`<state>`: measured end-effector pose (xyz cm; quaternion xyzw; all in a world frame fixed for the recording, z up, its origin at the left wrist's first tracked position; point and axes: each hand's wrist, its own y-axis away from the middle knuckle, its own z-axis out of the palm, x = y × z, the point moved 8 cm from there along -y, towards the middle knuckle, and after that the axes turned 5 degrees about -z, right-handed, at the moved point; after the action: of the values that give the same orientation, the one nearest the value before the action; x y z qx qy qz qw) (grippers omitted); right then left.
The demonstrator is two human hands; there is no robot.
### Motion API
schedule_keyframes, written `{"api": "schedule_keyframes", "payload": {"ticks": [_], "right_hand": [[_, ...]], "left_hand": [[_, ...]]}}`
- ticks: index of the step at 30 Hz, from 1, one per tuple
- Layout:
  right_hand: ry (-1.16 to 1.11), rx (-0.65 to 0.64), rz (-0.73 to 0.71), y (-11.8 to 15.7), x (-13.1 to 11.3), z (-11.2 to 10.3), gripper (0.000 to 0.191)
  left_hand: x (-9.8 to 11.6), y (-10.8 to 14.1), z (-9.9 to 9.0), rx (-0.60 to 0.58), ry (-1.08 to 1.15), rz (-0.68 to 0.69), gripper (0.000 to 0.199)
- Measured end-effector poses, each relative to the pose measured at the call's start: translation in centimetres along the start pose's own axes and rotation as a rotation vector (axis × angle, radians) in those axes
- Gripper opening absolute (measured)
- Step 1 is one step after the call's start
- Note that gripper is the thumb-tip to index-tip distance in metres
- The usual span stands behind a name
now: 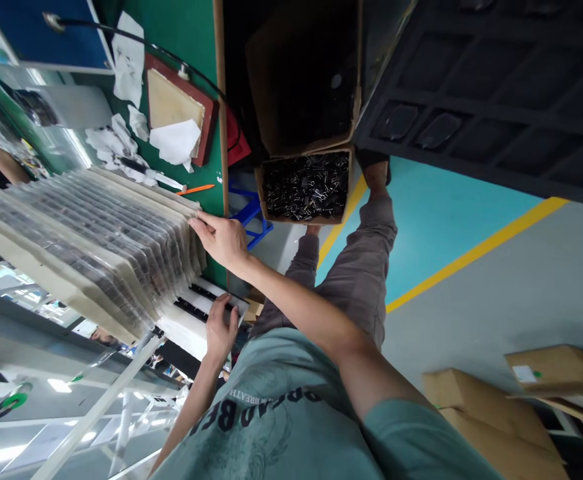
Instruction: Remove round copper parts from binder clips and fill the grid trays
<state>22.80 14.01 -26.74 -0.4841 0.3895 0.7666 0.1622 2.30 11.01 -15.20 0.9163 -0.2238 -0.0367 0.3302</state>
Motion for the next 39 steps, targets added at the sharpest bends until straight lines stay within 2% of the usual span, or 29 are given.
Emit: {"api": "schedule_keyframes", "payload": {"ticks": [4, 14, 21, 28, 34, 39], "right_hand": [[0.088, 0.048, -0.009, -0.8, -1.4, -0.6, 0.038], [0.168, -0.031, -0.011, -0.8, -2.0, -0.4, 0.041], [0.255, -0.107, 0.03, -0.3, -3.1, -0.3, 0.057], [0.356, -0.181, 0.052, -0.1, -4.1, -0.2, 0.06], [0.476, -0.233, 0.081, 0.3, -4.9, -0.2, 0.077], [0.531, -0.271, 0.115, 0.5, -5.6, -0.1, 0.079]], "left_hand": [[0.0, 0.3, 0.1, 0.026, -0.022, 0.054, 0.026], [0.9, 0.6, 0.4, 0.048, -0.015, 0.128, 0.022], [0.9, 0.7, 0.1, 0.066, 0.007, 0.118, 0.022], [0.8, 0.9, -0.1, 0.063, 0.019, 0.11, 0.023], [0.9, 1.2, -0.6, 0.075, 0.046, 0.114, 0.024], [1.4, 1.5, -1.2, 0.096, 0.058, 0.13, 0.024]]}}
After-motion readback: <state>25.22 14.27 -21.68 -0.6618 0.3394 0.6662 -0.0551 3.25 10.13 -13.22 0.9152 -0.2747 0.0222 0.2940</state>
